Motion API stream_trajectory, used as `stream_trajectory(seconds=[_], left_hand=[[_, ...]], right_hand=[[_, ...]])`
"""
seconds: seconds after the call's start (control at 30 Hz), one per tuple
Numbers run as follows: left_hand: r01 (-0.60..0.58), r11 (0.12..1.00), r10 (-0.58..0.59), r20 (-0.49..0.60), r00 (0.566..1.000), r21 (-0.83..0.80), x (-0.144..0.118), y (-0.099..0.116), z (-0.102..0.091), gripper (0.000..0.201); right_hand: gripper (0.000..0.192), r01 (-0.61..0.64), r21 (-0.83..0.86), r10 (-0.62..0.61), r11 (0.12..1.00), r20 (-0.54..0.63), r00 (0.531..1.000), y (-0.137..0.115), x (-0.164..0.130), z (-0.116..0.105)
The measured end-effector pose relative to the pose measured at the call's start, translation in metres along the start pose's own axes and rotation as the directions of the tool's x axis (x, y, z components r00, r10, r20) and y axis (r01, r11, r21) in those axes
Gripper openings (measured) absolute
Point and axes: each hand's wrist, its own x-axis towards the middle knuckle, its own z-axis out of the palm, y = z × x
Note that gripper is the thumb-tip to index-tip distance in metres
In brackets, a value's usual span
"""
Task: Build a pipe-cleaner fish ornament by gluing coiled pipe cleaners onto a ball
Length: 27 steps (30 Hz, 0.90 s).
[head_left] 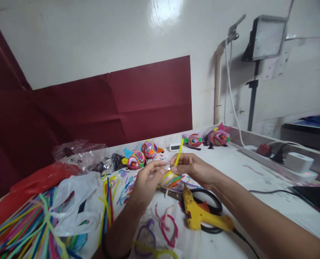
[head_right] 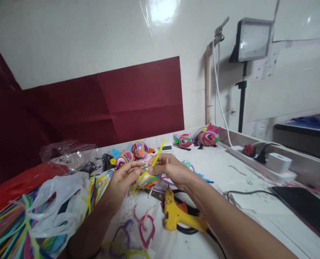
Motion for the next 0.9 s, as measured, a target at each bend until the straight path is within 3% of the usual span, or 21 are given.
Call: stream_trajectory(seconds=[0.13,0.23,0.3,0.4,0.53,0.73,0.9], left_hand=[[-0.216,0.904,0.244,-0.03,0.969,0.369,0.0,0.002,-0.003,0.017],[-0.277,0.826,0.334,-0.03,0.942,0.491,-0.002,0.005,-0.003,0.016],[-0.241,0.843,0.288,-0.024,0.957,0.481,-0.004,0.006,-0.002,0.019],[-0.091,0.941,0.096,0.0,0.995,0.327,-0.005,0.005,0.002,0.025],[0.122,0.99,-0.125,0.041,0.991,0.073,-0.005,0.002,0.006,0.027],[0.151,0.988,-0.15,0.063,0.987,-0.023,-0.004,0.004,0.006,0.027],[0.167,0.985,-0.167,0.002,0.986,-0.048,-0.006,0.007,0.007,0.022]], right_hand=[[0.033,0.005,-0.075,-0.008,0.997,-0.031,1.0,-0.001,0.0,0.0],[0.033,0.013,-0.141,-0.021,0.99,-0.056,0.998,-0.003,-0.001,0.0],[0.032,0.02,-0.186,-0.031,0.982,-0.058,0.998,-0.004,-0.002,0.001],[0.03,0.028,-0.235,-0.04,0.972,-0.044,0.998,-0.004,-0.004,0.004],[0.028,0.046,-0.259,-0.052,0.965,-0.017,0.999,-0.001,-0.005,0.007],[0.029,0.073,-0.27,-0.084,0.96,-0.031,0.996,0.001,-0.004,0.008],[0.026,0.106,-0.221,-0.128,0.969,-0.084,0.988,-0.006,-0.006,0.013]])
